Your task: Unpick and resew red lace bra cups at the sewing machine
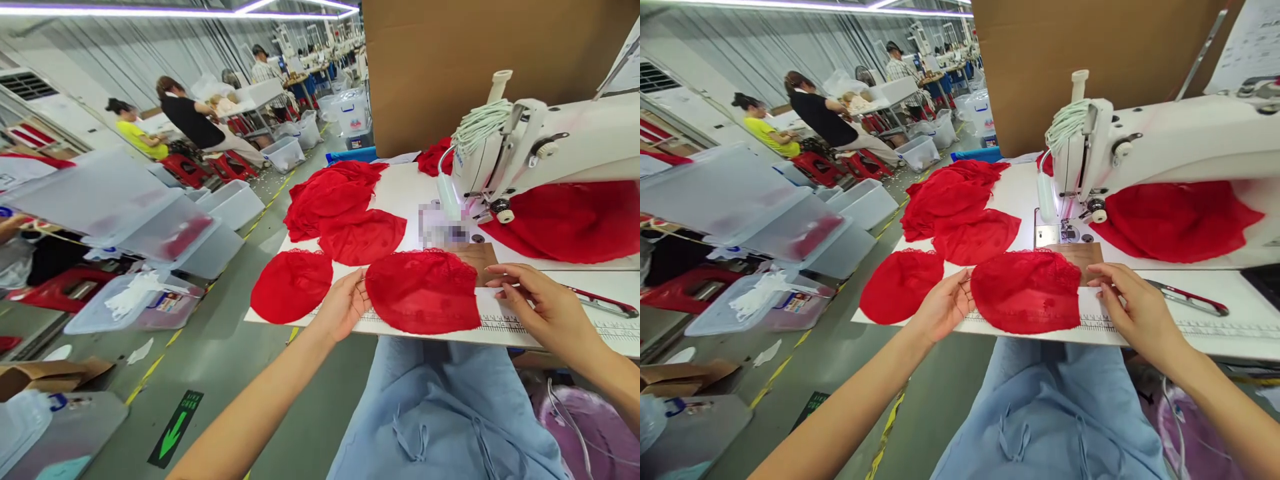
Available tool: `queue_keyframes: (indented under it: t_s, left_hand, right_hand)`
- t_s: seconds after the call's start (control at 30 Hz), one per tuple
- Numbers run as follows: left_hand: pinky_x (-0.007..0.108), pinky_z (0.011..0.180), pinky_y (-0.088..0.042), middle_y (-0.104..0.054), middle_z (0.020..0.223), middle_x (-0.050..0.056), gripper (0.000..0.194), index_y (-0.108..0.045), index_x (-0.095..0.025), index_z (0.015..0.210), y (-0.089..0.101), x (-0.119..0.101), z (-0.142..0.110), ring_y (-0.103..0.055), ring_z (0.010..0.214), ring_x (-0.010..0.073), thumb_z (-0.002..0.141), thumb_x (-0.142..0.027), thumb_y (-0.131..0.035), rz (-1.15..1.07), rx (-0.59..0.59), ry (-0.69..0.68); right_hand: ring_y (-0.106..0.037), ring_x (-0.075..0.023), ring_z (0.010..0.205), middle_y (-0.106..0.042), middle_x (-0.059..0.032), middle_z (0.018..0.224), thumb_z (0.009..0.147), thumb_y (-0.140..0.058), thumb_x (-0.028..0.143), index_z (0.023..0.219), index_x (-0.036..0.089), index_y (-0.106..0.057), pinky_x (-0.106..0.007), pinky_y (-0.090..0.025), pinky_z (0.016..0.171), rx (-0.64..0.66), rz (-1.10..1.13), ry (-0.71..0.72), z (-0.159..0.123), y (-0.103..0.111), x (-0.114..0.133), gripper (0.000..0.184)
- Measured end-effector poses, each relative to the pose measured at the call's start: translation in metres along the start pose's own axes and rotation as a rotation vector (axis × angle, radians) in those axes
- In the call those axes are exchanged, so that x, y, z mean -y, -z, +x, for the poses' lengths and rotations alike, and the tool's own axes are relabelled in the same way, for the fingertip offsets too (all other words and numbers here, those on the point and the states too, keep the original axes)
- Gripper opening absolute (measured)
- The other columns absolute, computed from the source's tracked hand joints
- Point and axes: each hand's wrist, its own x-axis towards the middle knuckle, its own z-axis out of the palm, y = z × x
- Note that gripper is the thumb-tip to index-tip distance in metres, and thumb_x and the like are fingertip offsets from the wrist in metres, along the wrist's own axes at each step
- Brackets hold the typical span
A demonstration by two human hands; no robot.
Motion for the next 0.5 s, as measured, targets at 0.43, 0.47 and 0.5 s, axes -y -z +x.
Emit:
queue_keyframes:
  t_s: [0.43,0.47,0.5]
  left_hand:
    - [0.023,0.07,-0.05,-0.071,0.081,0.002,0.042,-0.068,-0.019,0.103,-0.003,0.013,-0.008,-0.063,0.071,0.0127,0.07,-0.04,-0.084,0.215,0.158,-0.129]
    - [0.023,0.069,-0.048,-0.069,0.08,0.001,0.047,-0.067,-0.019,0.107,-0.003,0.015,-0.01,-0.062,0.071,0.0125,0.07,-0.042,-0.084,0.275,0.202,-0.137]
    - [0.023,0.067,-0.046,-0.068,0.079,0.001,0.049,-0.066,-0.02,0.11,-0.004,0.017,-0.013,-0.059,0.069,0.0118,0.072,-0.045,-0.082,0.341,0.248,-0.133]
  right_hand:
    - [-0.067,-0.0239,0.111,-0.071,-0.0068,0.116,0.097,-0.049,0.025,0.101,0.027,-0.069,-0.039,-0.058,0.091,0.066,0.166,0.296,0.029,-0.038,0.034,0.02]
    - [-0.066,-0.0251,0.115,-0.071,-0.0074,0.117,0.097,-0.049,0.027,0.099,0.027,-0.069,-0.041,-0.057,0.094,0.084,0.184,0.285,0.034,-0.043,0.037,0.021]
    - [-0.065,-0.0263,0.116,-0.073,-0.0083,0.114,0.097,-0.048,0.031,0.101,0.026,-0.069,-0.043,-0.056,0.096,0.113,0.206,0.254,0.039,-0.047,0.039,0.021]
